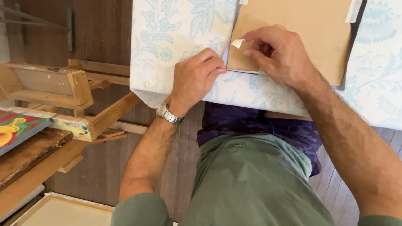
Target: Securing a piece of paper to a cardboard backing board by applying small strips of masking tape around the edges.
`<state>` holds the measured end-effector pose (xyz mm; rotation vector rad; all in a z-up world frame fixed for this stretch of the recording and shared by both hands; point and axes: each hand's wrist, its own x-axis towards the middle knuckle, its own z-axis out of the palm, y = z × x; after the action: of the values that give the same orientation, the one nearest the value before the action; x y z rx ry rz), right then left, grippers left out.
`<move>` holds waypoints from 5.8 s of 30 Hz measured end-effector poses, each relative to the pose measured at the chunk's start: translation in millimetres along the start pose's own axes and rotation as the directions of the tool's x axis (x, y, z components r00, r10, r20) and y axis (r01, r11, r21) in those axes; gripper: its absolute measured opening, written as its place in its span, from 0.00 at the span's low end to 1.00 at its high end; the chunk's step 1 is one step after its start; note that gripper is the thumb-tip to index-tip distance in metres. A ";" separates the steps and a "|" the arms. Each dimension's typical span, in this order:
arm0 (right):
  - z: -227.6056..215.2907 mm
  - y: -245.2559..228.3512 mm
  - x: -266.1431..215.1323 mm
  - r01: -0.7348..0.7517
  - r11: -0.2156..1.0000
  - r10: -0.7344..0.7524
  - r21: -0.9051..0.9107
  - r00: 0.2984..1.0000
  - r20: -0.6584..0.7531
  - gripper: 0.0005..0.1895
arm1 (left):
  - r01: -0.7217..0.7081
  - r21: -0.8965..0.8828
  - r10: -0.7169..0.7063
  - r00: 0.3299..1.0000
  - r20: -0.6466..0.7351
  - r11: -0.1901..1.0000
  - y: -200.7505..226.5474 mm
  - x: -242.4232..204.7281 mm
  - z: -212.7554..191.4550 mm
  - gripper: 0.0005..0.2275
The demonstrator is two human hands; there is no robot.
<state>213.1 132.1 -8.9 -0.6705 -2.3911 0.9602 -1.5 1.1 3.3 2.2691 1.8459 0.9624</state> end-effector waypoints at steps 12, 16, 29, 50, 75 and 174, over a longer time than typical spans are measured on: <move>-2.9 4.9 2.8 -0.037 0.999 0.038 -0.007 0.995 0.093 0.09 | 0.447 -0.002 -0.422 0.846 0.326 0.895 1.9 18.4 0.8 0.08; -2.7 5.7 4.8 -0.037 0.997 0.047 -0.062 0.986 0.159 0.07 | 0.462 0.018 -0.436 0.822 0.366 0.887 3.7 22.6 -2.7 0.09; -6.8 -3.8 32.6 0.051 0.991 0.009 -0.125 0.900 0.436 0.15 | 0.506 0.110 -0.502 0.760 0.411 0.856 8.5 36.6 -5.7 0.09; 5.3 -49.0 54.1 -0.189 0.791 0.502 -0.582 0.744 0.441 0.25 | 0.535 0.095 -0.513 0.723 0.463 0.840 0.8 37.5 -6.0 0.06; -10.3 -62.4 65.1 -0.028 0.495 0.722 -0.868 0.570 0.393 0.48 | 0.556 0.076 -0.522 0.713 0.468 0.828 -5.8 39.9 -3.8 0.05; -10.5 12.7 52.6 0.591 0.660 -0.390 -0.464 0.797 0.460 0.14 | 0.557 0.089 -0.525 0.702 0.481 0.826 -13.2 28.9 -11.0 0.14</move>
<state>182.1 176.5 1.4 0.0099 -2.9581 0.0596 -15.9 27.3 18.7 1.5453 1.9989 0.3008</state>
